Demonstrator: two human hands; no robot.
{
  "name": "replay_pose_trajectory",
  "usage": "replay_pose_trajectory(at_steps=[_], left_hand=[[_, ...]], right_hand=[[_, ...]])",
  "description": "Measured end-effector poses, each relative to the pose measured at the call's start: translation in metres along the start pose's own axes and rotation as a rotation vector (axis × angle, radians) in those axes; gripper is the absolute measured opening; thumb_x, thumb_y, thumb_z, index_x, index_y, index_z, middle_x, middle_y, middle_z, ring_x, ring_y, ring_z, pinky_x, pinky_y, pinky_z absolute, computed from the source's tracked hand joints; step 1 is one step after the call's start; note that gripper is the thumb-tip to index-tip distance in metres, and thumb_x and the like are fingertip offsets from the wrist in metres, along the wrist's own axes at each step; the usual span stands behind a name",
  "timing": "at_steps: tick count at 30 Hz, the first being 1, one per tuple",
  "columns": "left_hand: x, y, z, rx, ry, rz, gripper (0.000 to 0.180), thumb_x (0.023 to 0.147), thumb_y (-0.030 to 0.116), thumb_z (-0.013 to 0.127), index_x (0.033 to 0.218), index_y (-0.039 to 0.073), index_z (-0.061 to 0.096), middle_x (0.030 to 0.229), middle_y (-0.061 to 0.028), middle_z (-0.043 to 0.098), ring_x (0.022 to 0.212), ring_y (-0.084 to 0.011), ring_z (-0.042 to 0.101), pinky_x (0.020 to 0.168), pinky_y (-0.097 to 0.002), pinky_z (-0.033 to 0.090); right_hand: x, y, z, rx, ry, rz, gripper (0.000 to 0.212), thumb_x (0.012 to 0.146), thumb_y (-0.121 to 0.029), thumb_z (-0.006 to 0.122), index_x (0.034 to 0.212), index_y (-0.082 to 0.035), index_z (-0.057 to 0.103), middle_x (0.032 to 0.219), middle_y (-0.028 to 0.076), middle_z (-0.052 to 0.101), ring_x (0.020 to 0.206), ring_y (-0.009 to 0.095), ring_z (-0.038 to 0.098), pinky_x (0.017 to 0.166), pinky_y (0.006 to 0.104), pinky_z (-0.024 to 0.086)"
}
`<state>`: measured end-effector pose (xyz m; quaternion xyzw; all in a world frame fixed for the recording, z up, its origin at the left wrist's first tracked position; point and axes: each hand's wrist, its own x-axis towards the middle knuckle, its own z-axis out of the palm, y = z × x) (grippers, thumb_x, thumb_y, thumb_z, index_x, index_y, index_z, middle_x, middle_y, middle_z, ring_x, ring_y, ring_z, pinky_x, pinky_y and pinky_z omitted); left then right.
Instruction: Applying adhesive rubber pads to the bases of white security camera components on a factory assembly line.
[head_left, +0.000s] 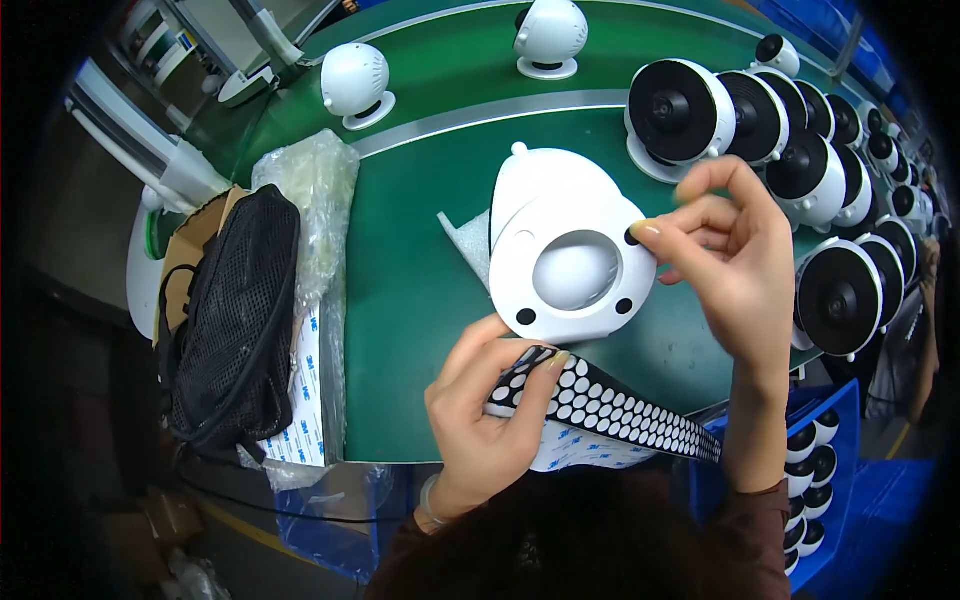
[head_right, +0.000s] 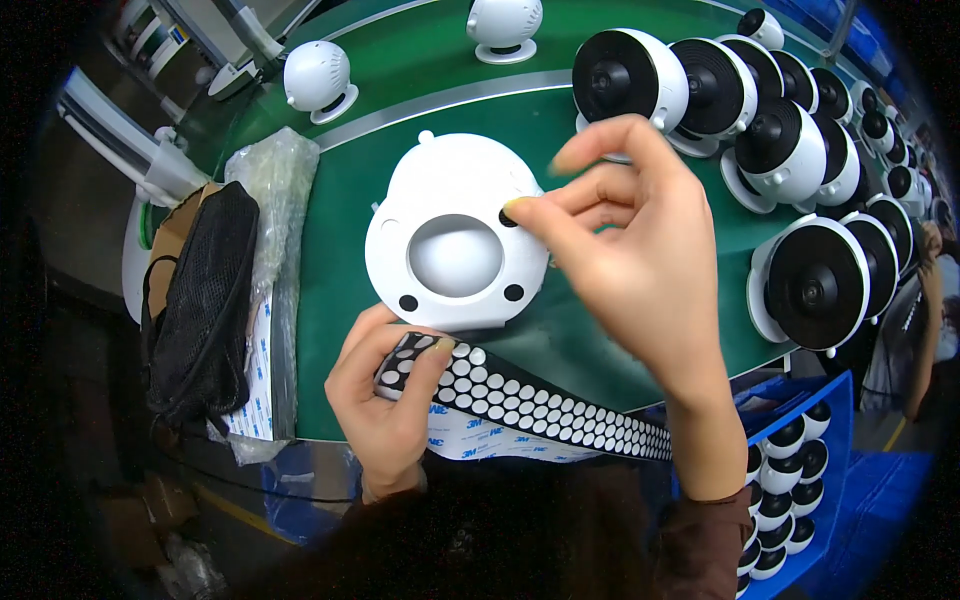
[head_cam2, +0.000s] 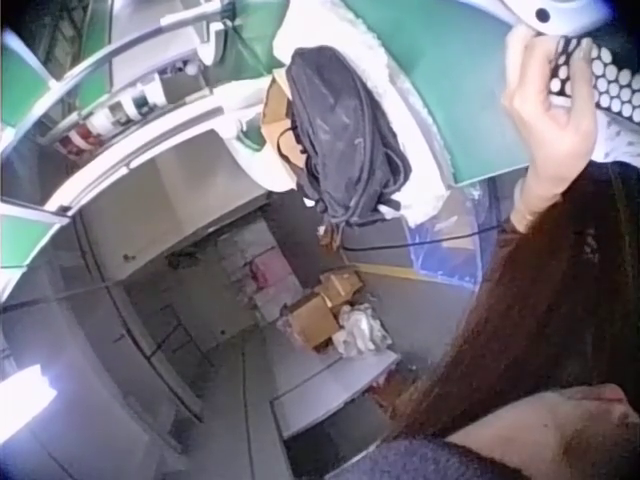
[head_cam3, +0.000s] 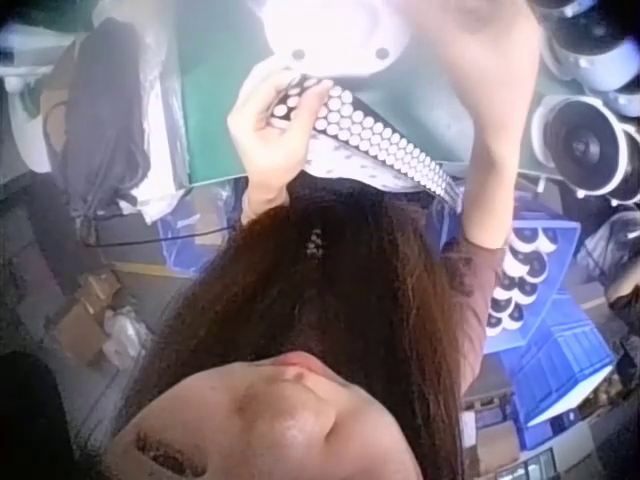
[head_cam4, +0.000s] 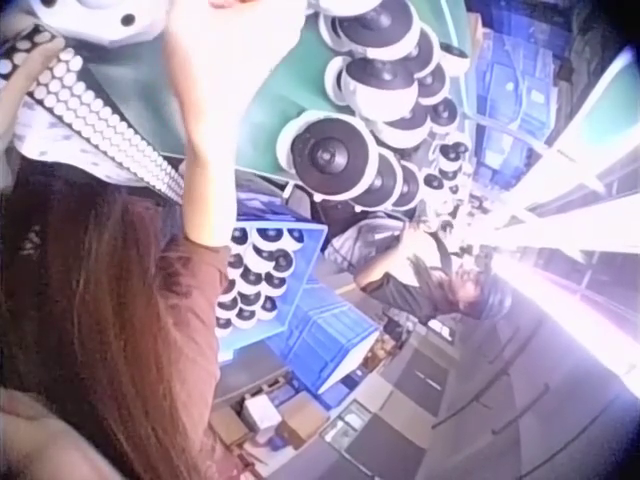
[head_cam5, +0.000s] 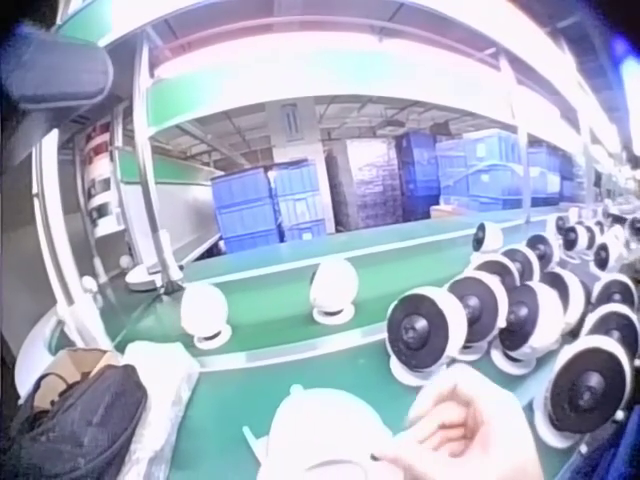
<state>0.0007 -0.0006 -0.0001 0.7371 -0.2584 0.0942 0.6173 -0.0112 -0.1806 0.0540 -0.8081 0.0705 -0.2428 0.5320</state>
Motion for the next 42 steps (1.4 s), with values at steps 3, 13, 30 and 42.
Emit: replay_pose_trajectory(at_steps=[3,13,30,42], left_hand=[[-0.004,0.004,-0.005,0.075,0.019,0.032,0.014,0.069,-0.005,0.067,0.083,-0.004,0.062,0.094,-0.0151,0.063,0.074,-0.016,0.062,0.065,-0.0234,0.047],[-0.02,0.012,-0.02,-0.017,0.056,-0.107,0.009,0.075,-0.004,0.062,0.083,-0.003,0.057,0.068,-0.0044,0.06,0.062,-0.0065,0.054,0.056,-0.019,0.042],[-0.026,0.013,-0.007,-0.237,0.148,-0.169,0.007,0.08,-0.001,0.06,0.083,-0.003,0.054,0.074,-0.0017,0.058,0.066,-0.0036,0.049,0.059,-0.0168,0.039],[-0.012,0.004,-0.009,-0.026,0.148,-0.104,0.006,0.078,-0.001,0.061,0.083,-0.003,0.058,0.076,-0.0041,0.059,0.068,-0.0066,0.051,0.063,-0.019,0.041]], right_hand=[[-0.002,0.007,-0.003,0.141,-0.036,0.053,0.036,0.08,-0.005,0.061,0.111,0.0,0.043,0.077,0.008,0.065,0.067,0.012,0.063,0.056,0.0213,0.049],[-0.074,0.005,0.014,-0.162,-0.208,-0.274,0.017,0.067,-0.003,0.071,0.082,-0.003,0.064,0.075,0.008,0.063,0.064,0.023,0.059,0.056,0.029,0.046],[-0.085,0.01,0.03,-0.16,-0.033,-0.271,0.015,0.065,-0.001,0.07,0.075,-0.006,0.061,0.072,0.004,0.061,0.06,0.021,0.056,0.052,0.0276,0.044],[-0.068,-0.018,0.005,-0.143,-0.133,-0.35,0.011,0.066,0.005,0.063,0.073,-0.001,0.059,0.087,0.012,0.064,0.076,0.023,0.059,0.068,0.0295,0.046]])
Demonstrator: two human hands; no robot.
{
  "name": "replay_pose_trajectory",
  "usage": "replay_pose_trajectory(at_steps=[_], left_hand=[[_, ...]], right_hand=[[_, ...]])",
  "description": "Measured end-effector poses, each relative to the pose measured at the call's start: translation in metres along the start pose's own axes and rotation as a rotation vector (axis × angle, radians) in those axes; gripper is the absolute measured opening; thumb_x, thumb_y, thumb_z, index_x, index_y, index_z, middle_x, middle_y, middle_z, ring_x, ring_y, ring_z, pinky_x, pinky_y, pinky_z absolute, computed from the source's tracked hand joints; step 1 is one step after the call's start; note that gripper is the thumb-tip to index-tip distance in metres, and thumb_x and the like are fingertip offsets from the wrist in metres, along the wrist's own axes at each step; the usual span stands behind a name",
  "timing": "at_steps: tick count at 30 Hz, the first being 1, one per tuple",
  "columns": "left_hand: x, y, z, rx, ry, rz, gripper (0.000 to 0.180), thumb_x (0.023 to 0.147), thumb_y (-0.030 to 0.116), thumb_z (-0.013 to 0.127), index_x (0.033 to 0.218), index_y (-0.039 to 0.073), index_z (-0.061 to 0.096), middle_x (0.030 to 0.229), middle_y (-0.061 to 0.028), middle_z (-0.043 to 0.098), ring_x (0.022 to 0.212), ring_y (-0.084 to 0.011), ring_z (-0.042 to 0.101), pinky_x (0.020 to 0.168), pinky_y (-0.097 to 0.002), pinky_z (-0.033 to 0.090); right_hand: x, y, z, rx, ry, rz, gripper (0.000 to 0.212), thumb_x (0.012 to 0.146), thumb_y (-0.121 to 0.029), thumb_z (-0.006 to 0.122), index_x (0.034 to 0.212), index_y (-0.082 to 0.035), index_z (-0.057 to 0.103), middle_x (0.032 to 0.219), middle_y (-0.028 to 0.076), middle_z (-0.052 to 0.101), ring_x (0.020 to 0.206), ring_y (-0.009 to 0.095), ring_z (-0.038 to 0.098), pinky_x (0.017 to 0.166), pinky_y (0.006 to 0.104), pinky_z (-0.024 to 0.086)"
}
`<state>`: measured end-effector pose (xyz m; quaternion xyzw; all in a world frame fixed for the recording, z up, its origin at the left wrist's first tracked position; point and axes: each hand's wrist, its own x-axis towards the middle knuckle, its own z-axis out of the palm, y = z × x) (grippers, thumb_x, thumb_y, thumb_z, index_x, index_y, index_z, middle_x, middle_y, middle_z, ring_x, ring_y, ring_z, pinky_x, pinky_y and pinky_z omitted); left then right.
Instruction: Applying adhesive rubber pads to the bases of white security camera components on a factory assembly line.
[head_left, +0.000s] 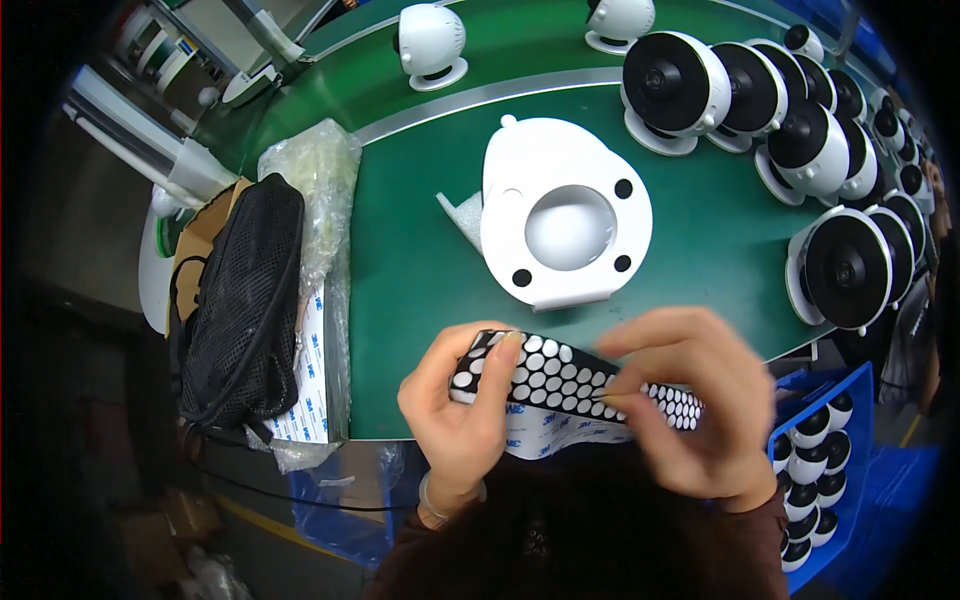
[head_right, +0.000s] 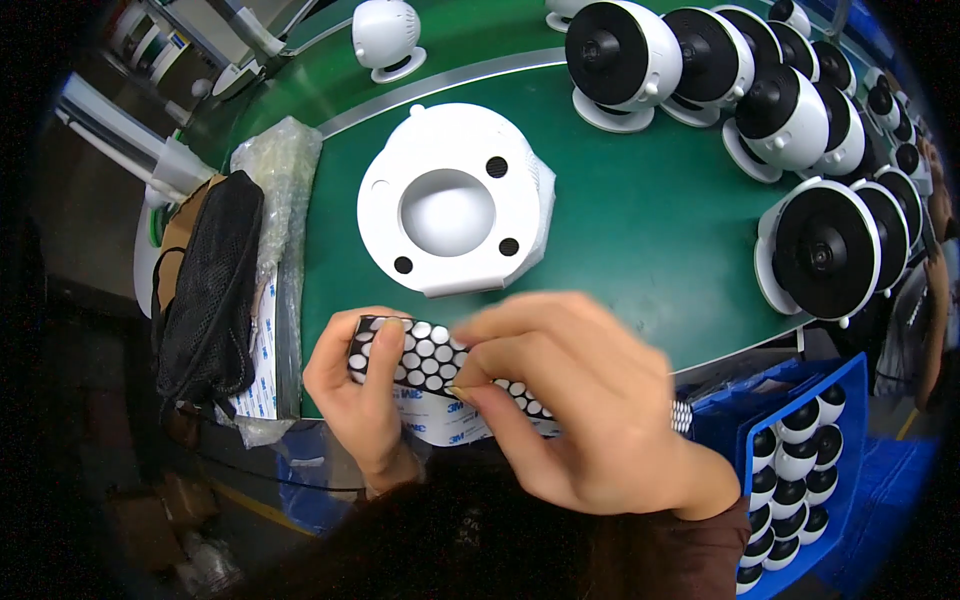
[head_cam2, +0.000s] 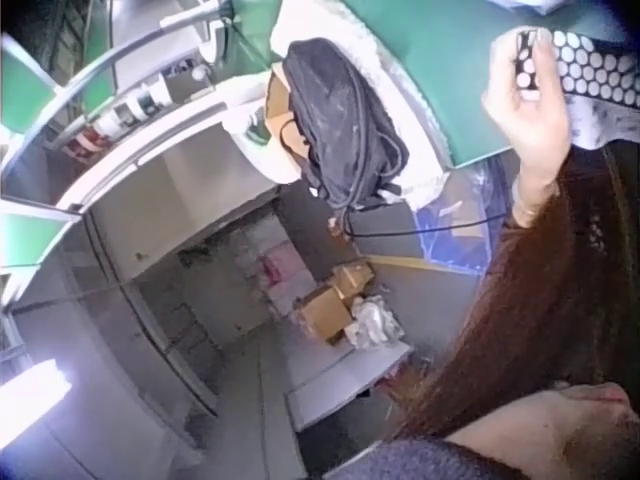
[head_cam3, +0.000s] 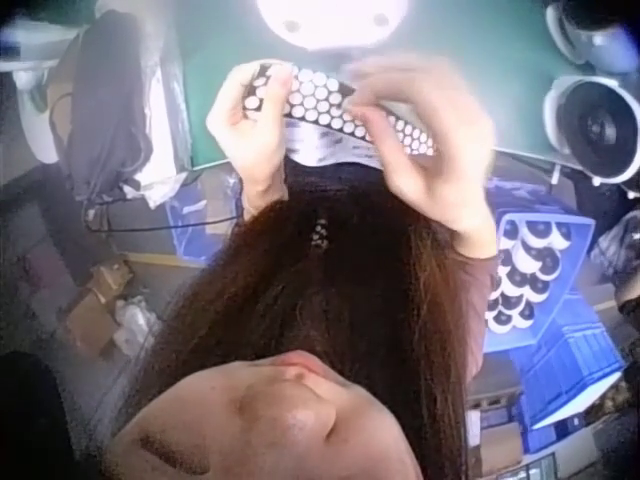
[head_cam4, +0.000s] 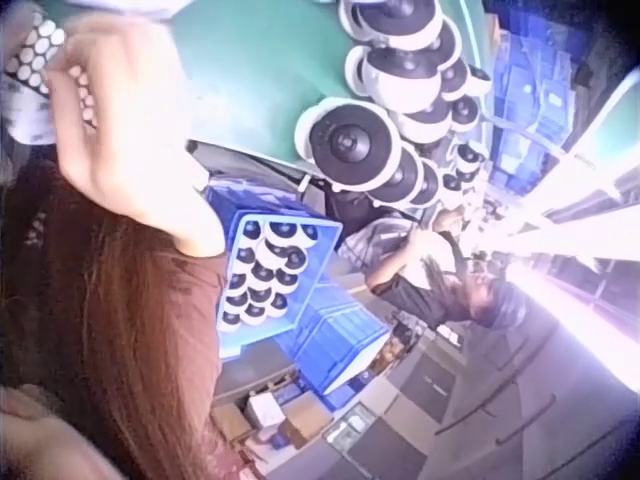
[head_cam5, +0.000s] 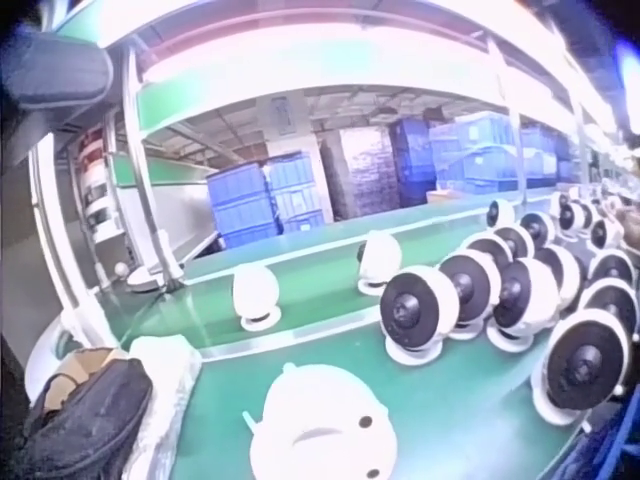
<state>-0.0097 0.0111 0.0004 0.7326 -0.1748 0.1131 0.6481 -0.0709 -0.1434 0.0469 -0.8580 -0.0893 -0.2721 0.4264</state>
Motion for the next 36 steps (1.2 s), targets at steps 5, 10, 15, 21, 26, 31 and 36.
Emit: replay_pose_trajectory(at_steps=[5,10,15,21,26,31,36], left_hand=[[0.016,-0.001,0.01,-0.174,-0.182,0.06,0.009,0.076,-0.002,0.063,0.084,-0.005,0.06,0.081,-0.0072,0.059,0.072,-0.0089,0.052,0.067,-0.0209,0.041],[0.017,0.002,0.012,-0.156,-0.173,0.006,0.007,0.078,-0.001,0.061,0.083,-0.005,0.059,0.077,-0.006,0.059,0.068,-0.0088,0.053,0.062,-0.0204,0.041],[0.017,0.002,0.015,-0.198,-0.166,-0.006,0.008,0.077,-0.003,0.062,0.084,-0.005,0.059,0.078,-0.0065,0.059,0.069,-0.0097,0.054,0.063,-0.0207,0.042],[0.016,0.001,0.017,-0.211,-0.167,-0.018,0.009,0.076,-0.003,0.063,0.084,-0.004,0.058,0.077,-0.007,0.059,0.069,-0.0104,0.054,0.063,-0.0208,0.042],[0.016,0.0,0.016,-0.217,-0.171,-0.009,0.01,0.076,-0.004,0.063,0.084,-0.004,0.058,0.078,-0.0073,0.059,0.069,-0.0107,0.054,0.062,-0.0208,0.042],[0.016,0.0,0.015,-0.2,-0.174,0.015,0.01,0.075,-0.005,0.062,0.084,-0.004,0.058,0.078,-0.0077,0.059,0.069,-0.0108,0.054,0.062,-0.021,0.042],[0.016,0.0,0.016,-0.199,-0.174,0.012,0.01,0.075,-0.006,0.062,0.084,-0.005,0.058,0.078,-0.0078,0.058,0.069,-0.0107,0.054,0.062,-0.0208,0.042]], right_hand=[[0.058,0.022,0.006,-0.083,0.169,-0.178,0.006,0.073,-0.001,0.062,0.076,0.002,0.058,0.103,0.015,0.062,0.086,0.021,0.06,0.078,0.0292,0.045],[0.074,0.017,0.017,-0.127,0.016,-0.03,0.005,0.074,0.0,0.06,0.076,0.003,0.058,0.092,0.012,0.062,0.079,0.016,0.06,0.071,0.0242,0.045],[0.073,0.016,0.021,-0.097,0.032,-0.028,0.004,0.073,0.001,0.061,0.076,0.003,0.058,0.089,0.011,0.062,0.072,0.014,0.059,0.066,0.0228,0.045],[0.071,0.019,0.024,-0.191,0.084,-0.09,0.006,0.073,0.001,0.061,0.076,0.003,0.057,0.089,0.011,0.062,0.072,0.015,0.059,0.066,0.0228,0.046],[0.07,0.016,0.024,-0.204,0.088,-0.07,0.006,0.073,0.001,0.061,0.076,0.003,0.057,0.088,0.01,0.062,0.074,0.015,0.059,0.068,0.0228,0.045],[0.071,0.016,0.021,-0.171,0.065,-0.057,0.006,0.072,0.002,0.061,0.076,0.003,0.058,0.088,0.011,0.063,0.074,0.015,0.058,0.068,0.0231,0.045],[0.069,0.016,0.025,-0.229,0.109,-0.093,0.005,0.072,0.002,0.061,0.076,0.003,0.058,0.089,0.011,0.063,0.074,0.016,0.059,0.068,0.0238,0.045]])
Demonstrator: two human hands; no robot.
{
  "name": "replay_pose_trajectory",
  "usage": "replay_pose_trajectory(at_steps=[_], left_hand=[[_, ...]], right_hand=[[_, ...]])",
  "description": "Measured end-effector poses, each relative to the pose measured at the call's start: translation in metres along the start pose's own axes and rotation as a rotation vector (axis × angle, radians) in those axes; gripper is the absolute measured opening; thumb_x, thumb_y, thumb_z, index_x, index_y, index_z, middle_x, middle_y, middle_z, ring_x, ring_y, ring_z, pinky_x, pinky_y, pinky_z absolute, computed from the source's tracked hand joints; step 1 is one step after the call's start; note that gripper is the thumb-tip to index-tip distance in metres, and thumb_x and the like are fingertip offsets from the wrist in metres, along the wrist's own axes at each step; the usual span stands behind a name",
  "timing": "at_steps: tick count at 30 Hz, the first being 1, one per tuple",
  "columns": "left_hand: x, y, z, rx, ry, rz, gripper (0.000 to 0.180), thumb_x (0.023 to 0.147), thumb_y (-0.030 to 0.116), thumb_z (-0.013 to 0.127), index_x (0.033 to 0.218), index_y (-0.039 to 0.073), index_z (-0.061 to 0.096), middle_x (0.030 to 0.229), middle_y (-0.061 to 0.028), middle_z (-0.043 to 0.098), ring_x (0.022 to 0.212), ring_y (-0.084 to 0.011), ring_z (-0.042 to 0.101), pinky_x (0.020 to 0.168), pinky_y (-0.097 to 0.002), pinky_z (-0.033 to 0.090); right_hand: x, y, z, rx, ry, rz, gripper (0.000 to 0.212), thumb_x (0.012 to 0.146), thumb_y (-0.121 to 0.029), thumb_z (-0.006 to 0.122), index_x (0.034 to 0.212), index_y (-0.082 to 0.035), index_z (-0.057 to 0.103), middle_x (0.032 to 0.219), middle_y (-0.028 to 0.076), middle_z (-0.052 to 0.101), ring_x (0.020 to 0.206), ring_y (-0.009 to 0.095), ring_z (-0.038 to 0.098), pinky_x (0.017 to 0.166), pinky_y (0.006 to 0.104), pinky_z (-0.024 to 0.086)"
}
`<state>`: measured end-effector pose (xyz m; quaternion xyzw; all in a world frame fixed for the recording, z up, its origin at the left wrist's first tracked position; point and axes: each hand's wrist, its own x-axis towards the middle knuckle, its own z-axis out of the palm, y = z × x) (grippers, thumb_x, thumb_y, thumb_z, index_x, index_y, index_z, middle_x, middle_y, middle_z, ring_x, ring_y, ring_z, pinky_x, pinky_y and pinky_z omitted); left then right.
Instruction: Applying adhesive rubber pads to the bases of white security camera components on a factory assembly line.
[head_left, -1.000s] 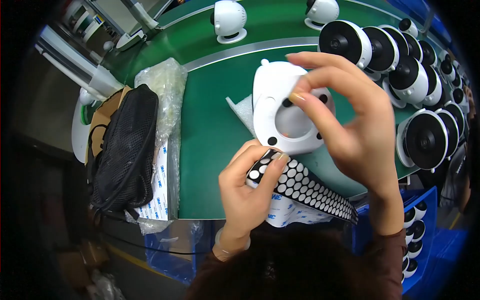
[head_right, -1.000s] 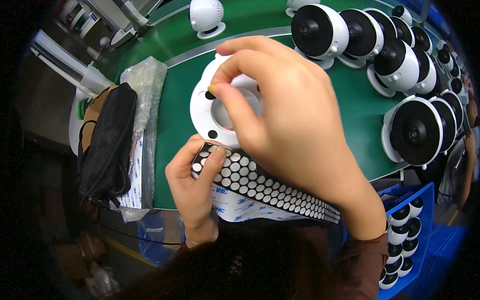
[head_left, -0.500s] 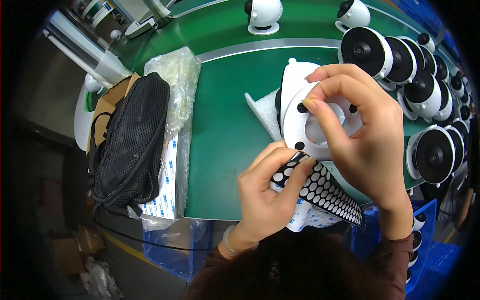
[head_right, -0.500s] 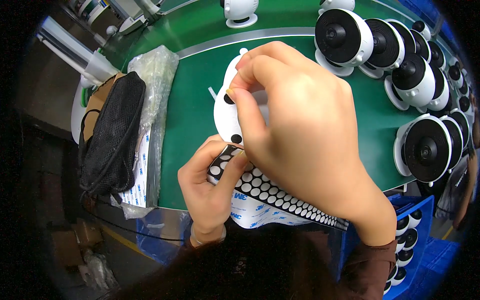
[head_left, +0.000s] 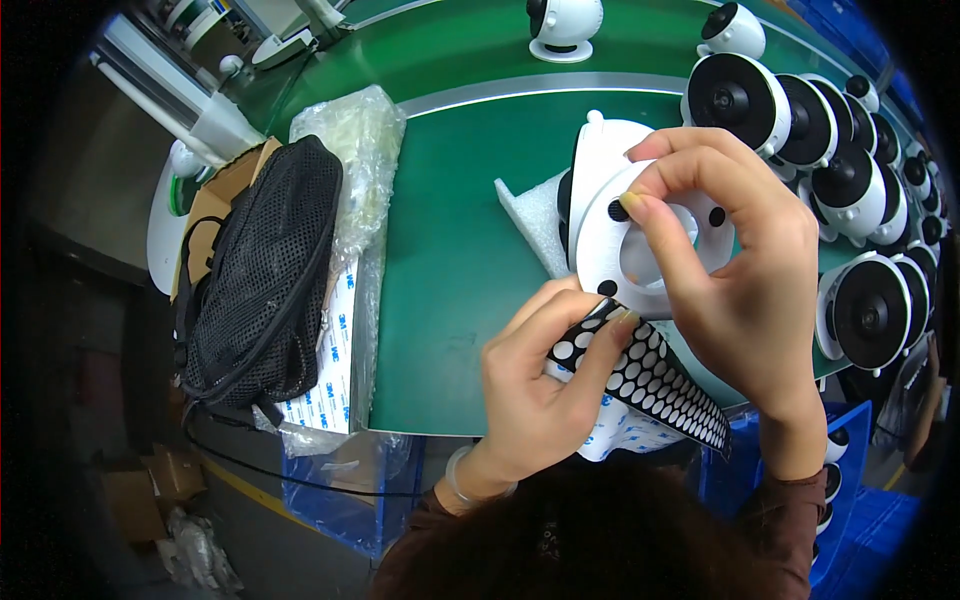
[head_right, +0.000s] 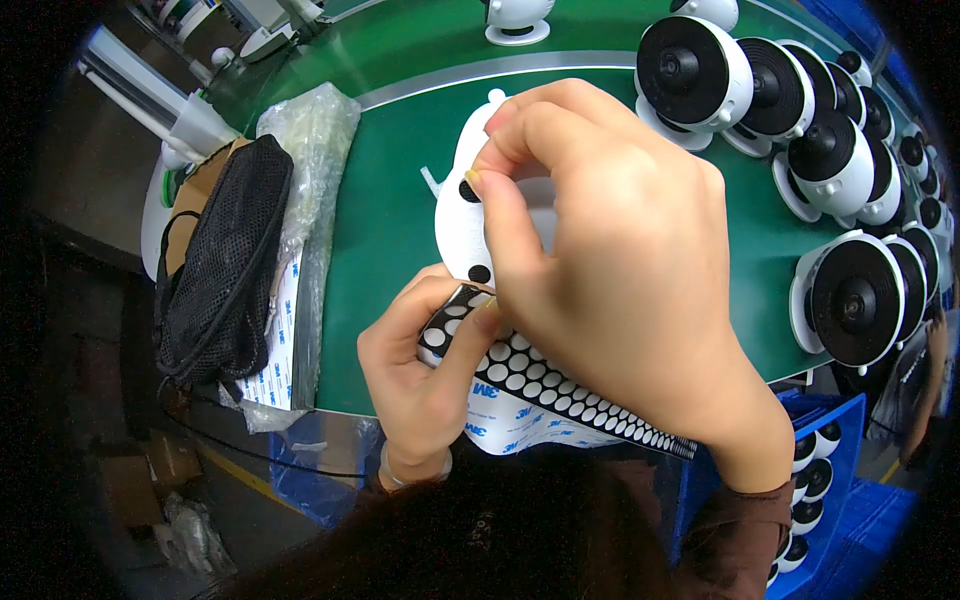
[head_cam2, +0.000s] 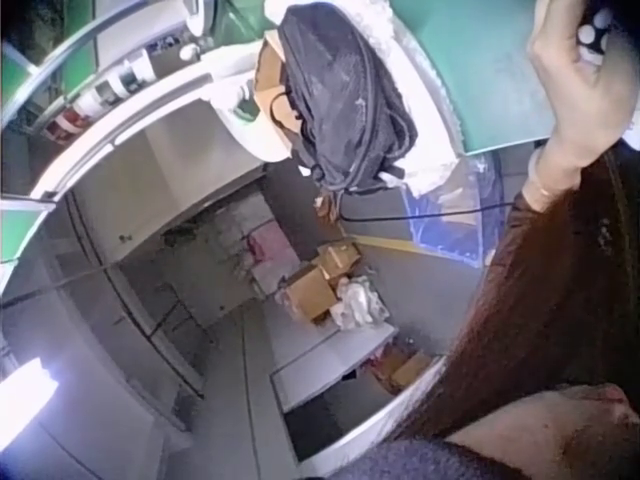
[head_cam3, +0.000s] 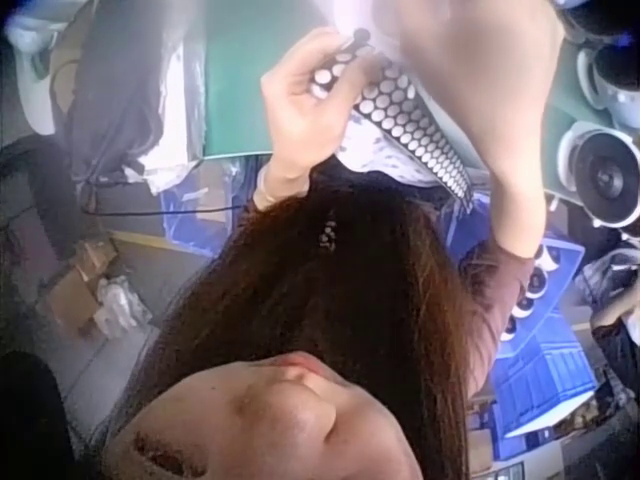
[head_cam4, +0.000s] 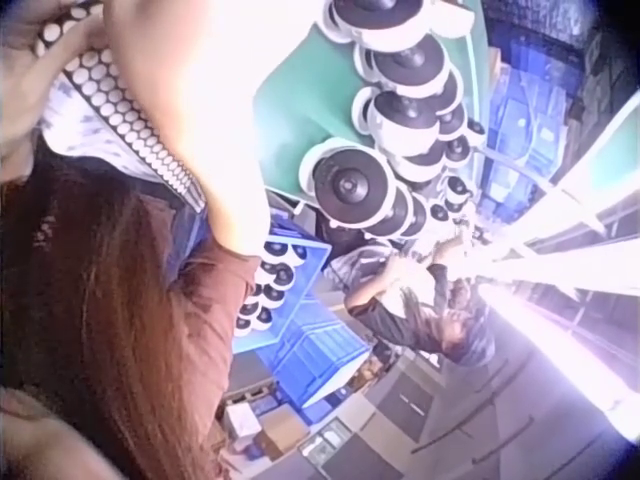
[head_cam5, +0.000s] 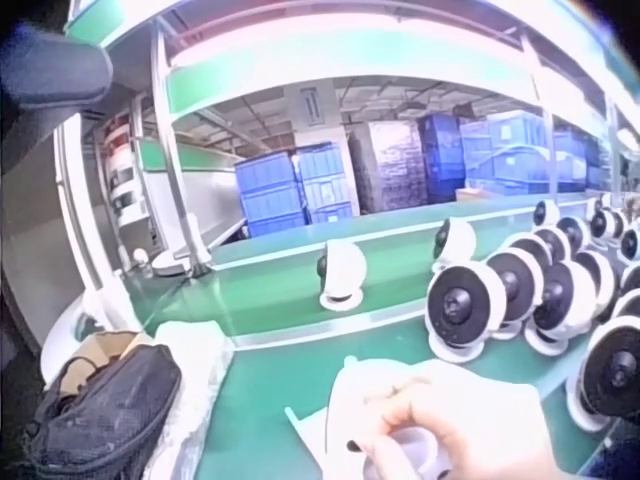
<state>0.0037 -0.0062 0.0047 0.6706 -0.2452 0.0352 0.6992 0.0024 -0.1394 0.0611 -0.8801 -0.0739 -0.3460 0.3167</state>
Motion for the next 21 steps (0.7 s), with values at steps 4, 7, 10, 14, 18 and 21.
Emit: replay_pose_trajectory(at_steps=[4,7,10,14,18,21], left_hand=[[0.0,0.002,-0.001,0.018,-0.007,0.005,0.01,0.075,-0.006,0.062,0.084,-0.005,0.058,0.078,-0.0078,0.058,0.069,-0.0106,0.054,0.062,-0.0207,0.042],[-0.001,0.002,-0.001,0.038,-0.007,0.013,0.01,0.075,-0.006,0.062,0.084,-0.005,0.058,0.078,-0.0079,0.058,0.069,-0.0106,0.054,0.062,-0.0208,0.043],[-0.001,0.0,-0.001,0.046,-0.007,0.036,0.01,0.075,-0.006,0.062,0.084,-0.005,0.058,0.08,-0.0081,0.059,0.069,-0.0107,0.055,0.063,-0.0209,0.043],[0.0,-0.002,-0.003,0.026,-0.011,0.057,0.01,0.075,-0.005,0.062,0.084,-0.005,0.058,0.081,-0.0085,0.06,0.071,-0.0108,0.056,0.064,-0.0209,0.043],[0.002,-0.001,-0.004,0.016,-0.023,0.077,0.01,0.076,-0.005,0.062,0.084,-0.005,0.058,0.081,-0.0085,0.06,0.072,-0.011,0.055,0.065,-0.0216,0.043],[0.005,-0.002,-0.013,0.007,-0.005,0.062,0.009,0.075,-0.004,0.063,0.083,-0.005,0.06,0.091,-0.0144,0.061,0.076,-0.0131,0.058,0.068,-0.0224,0.045]], right_hand=[[-0.001,-0.002,0.002,-0.021,0.011,-0.007,0.006,0.071,0.003,0.062,0.076,0.003,0.057,0.089,0.012,0.063,0.074,0.016,0.06,0.068,0.0244,0.046],[-0.002,-0.002,0.002,-0.06,0.006,-0.019,0.008,0.069,0.004,0.063,0.072,0.003,0.056,0.088,0.012,0.062,0.075,0.017,0.06,0.069,0.025,0.046],[-0.002,0.004,0.0,-0.12,-0.018,-0.102,0.015,0.069,0.004,0.065,0.079,0.002,0.054,0.088,0.012,0.062,0.077,0.016,0.061,0.07,0.025,0.047],[0.016,0.009,-0.011,0.17,-0.091,0.082,0.034,0.071,-0.002,0.068,0.1,0.001,0.049,0.087,0.009,0.061,0.081,0.013,0.061,0.07,0.0227,0.049],[0.042,0.018,-0.018,0.174,-0.586,0.102,0.018,0.077,-0.014,0.066,0.082,0.002,0.061,0.066,0.004,0.06,0.057,0.006,0.056,0.05,0.0156,0.043],[0.069,0.017,-0.015,0.277,-0.716,0.326,0.021,0.082,-0.019,0.062,0.081,0.002,0.062,0.054,0.001,0.055,0.043,0.003,0.048,0.04,0.0157,0.036]])
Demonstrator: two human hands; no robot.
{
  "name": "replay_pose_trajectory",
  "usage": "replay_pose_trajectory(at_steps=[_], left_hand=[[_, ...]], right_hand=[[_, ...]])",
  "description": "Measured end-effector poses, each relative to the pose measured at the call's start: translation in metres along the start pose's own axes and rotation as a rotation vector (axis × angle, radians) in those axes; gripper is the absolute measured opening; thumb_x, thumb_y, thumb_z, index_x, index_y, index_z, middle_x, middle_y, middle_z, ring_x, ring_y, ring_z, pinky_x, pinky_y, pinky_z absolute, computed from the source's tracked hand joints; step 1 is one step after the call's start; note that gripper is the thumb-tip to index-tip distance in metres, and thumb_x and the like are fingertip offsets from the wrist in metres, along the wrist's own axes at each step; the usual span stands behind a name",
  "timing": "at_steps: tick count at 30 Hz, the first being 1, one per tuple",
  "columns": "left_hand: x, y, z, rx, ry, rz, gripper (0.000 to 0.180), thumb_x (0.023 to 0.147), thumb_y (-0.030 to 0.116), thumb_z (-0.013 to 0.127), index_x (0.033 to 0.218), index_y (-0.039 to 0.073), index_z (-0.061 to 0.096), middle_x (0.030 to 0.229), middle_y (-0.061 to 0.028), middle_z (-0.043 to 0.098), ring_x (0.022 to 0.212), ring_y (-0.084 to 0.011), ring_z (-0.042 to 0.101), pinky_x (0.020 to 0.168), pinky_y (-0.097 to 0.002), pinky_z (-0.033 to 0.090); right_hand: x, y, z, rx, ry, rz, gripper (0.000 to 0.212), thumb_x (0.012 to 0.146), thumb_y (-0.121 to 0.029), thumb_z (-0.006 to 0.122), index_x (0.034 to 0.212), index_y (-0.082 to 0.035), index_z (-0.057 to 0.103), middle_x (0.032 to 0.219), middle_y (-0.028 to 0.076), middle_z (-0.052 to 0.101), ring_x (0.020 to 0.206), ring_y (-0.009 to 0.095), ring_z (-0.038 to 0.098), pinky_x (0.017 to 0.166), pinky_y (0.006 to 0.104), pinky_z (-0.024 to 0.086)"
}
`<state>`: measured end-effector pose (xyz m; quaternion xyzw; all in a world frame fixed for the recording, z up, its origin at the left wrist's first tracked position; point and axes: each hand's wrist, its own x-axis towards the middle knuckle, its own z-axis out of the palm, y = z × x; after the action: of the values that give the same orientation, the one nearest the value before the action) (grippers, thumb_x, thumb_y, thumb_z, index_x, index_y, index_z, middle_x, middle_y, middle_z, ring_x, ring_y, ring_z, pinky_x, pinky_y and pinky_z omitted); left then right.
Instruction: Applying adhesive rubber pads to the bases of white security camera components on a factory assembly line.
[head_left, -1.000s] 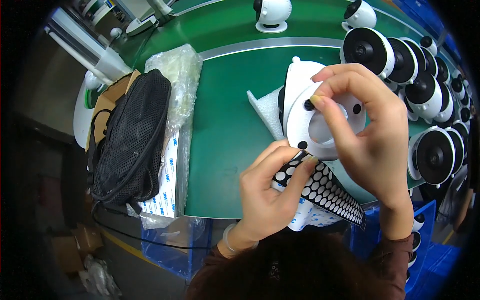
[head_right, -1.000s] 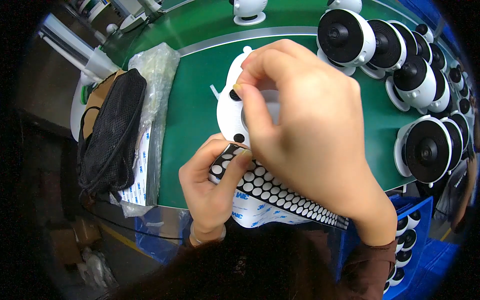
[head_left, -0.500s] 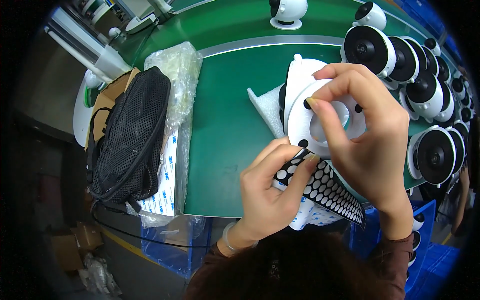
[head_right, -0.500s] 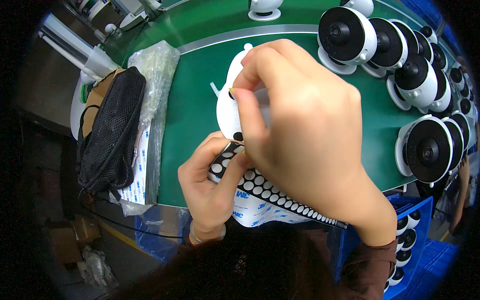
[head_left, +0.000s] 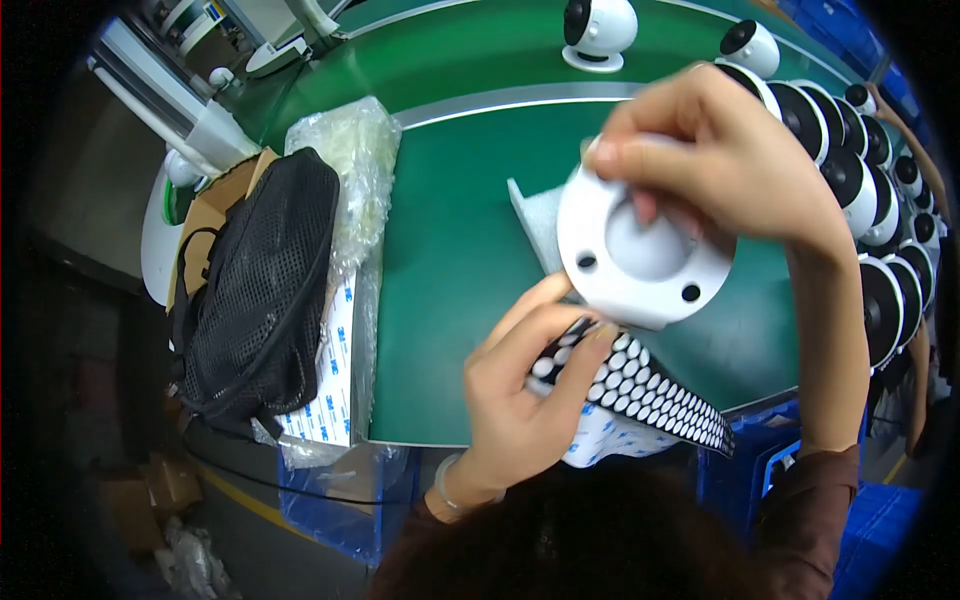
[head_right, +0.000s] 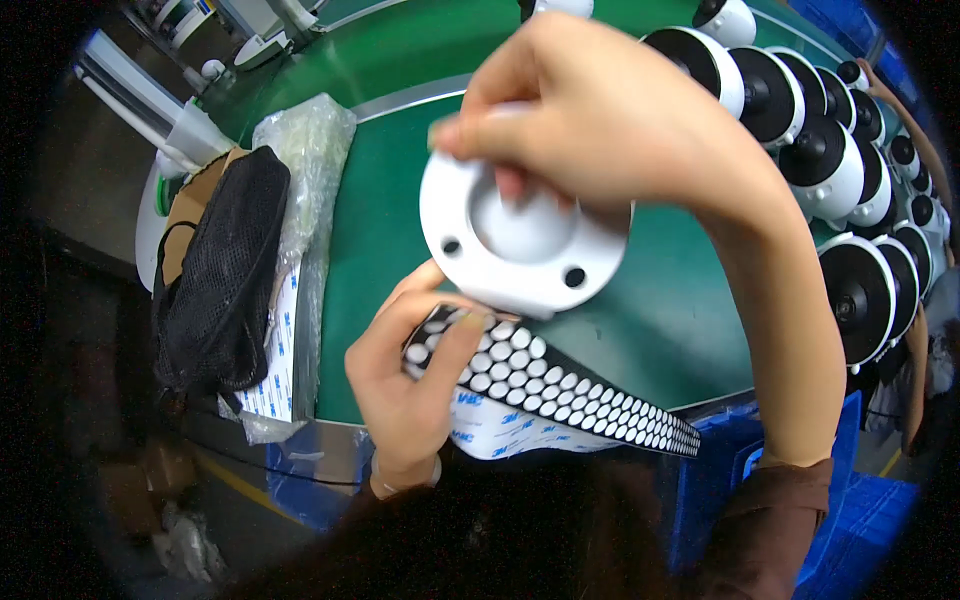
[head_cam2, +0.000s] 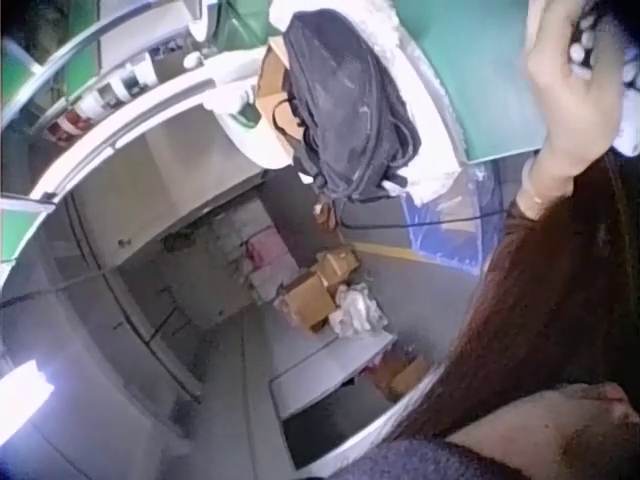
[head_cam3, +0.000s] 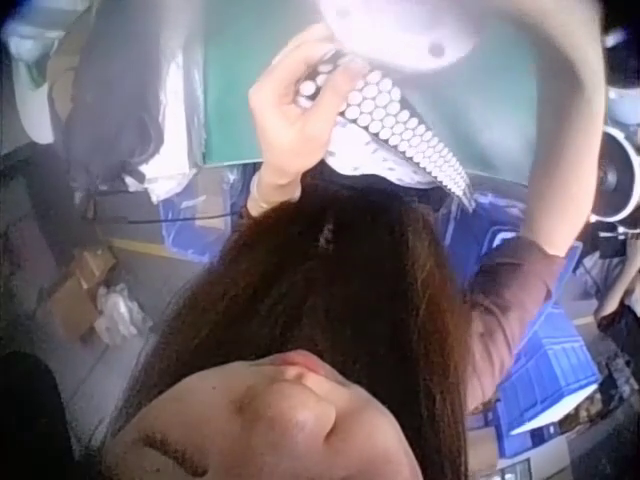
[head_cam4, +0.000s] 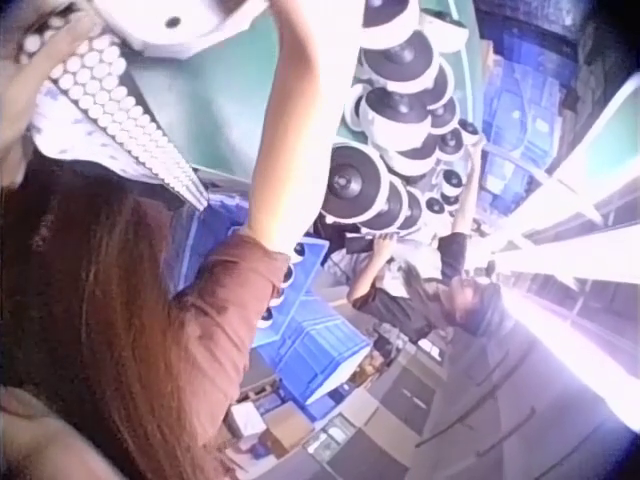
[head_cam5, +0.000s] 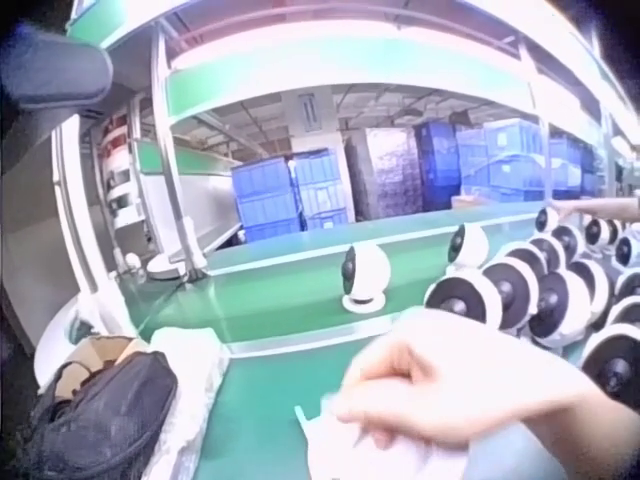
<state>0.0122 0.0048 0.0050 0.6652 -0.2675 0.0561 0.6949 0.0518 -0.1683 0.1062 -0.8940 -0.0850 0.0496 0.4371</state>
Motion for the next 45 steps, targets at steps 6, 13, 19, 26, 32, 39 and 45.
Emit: replay_pose_trajectory(at_steps=[6,13,19,26,32,39,45], left_hand=[[-0.023,0.002,-0.024,0.093,0.07,-0.135,0.011,0.075,0.002,0.055,0.076,-0.006,0.063,0.109,-0.0302,0.055,0.1,-0.0311,0.057,0.089,-0.0385,0.041],[-0.031,-0.004,-0.028,0.164,-0.059,-0.194,0.012,0.077,0.005,0.057,0.078,-0.005,0.064,0.086,-0.0185,0.066,0.099,-0.0277,0.057,0.087,-0.0385,0.042],[-0.039,-0.008,-0.032,0.047,-0.108,-0.226,0.01,0.073,-0.007,0.057,0.082,-0.006,0.061,0.091,-0.0222,0.063,0.088,-0.0275,0.063,0.081,-0.0346,0.048],[-0.032,-0.002,-0.032,0.093,-0.195,-0.13,0.014,0.071,-0.008,0.06,0.084,-0.004,0.062,0.095,-0.0209,0.062,0.088,-0.0288,0.061,0.078,-0.0332,0.048],[-0.035,-0.002,-0.03,0.099,-0.14,-0.238,0.013,0.071,-0.008,0.06,0.083,-0.005,0.061,0.094,-0.021,0.062,0.087,-0.0284,0.062,0.076,-0.0326,0.048],[-0.039,-0.01,-0.035,0.052,-0.192,-0.221,0.012,0.071,-0.009,0.058,0.082,-0.006,0.061,0.092,-0.021,0.063,0.085,-0.0268,0.063,0.077,-0.0325,0.049],[-0.031,-0.005,-0.031,0.105,-0.253,-0.172,0.014,0.071,-0.01,0.06,0.084,-0.005,0.062,0.092,-0.02,0.063,0.087,-0.0285,0.062,0.075,-0.032,0.049]], right_hand=[[0.106,0.041,-0.042,0.183,0.356,-0.072,0.031,0.084,-0.028,0.061,0.072,0.0,0.061,0.061,0.0,0.053,0.046,0.003,0.047,0.043,0.0134,0.033],[0.216,0.074,0.032,-0.719,0.698,-0.546,0.014,0.066,-0.019,0.068,0.075,-0.009,0.066,0.086,0.007,0.057,0.086,0.025,0.056,0.073,0.0381,0.046],[0.236,0.151,0.025,-0.916,0.672,-0.601,0.01,0.068,-0.012,0.058,0.059,-0.009,0.059,0.078,0.005,0.057,0.078,0.022,0.06,0.063,0.0381,0.05],[0.219,0.143,0.004,-1.229,0.04,0.004,0.022,0.073,-0.009,0.054,0.092,-0.008,0.066,0.1,0.011,0.064,0.09,0.026,0.063,0.071,0.0374,0.052],[0.195,0.108,-0.055,-1.027,0.705,-0.007,0.027,0.063,-0.009,0.061,0.089,-0.006,0.062,0.082,0.014,0.063,0.082,0.028,0.062,0.067,0.039,0.052],[0.201,0.16,-0.101,-1.163,0.53,0.911,0.136,0.045,-0.039,0.086,0.141,-0.027,-0.01,0.146,0.017,0.01,0.125,0.05,0.023,0.077,0.0697,0.04],[0.218,0.194,-0.108,-1.317,0.736,0.898,0.097,0.061,-0.031,0.073,0.137,-0.009,0.018,0.129,0.021,0.028,0.112,0.05,0.034,0.068,0.0665,0.045]])
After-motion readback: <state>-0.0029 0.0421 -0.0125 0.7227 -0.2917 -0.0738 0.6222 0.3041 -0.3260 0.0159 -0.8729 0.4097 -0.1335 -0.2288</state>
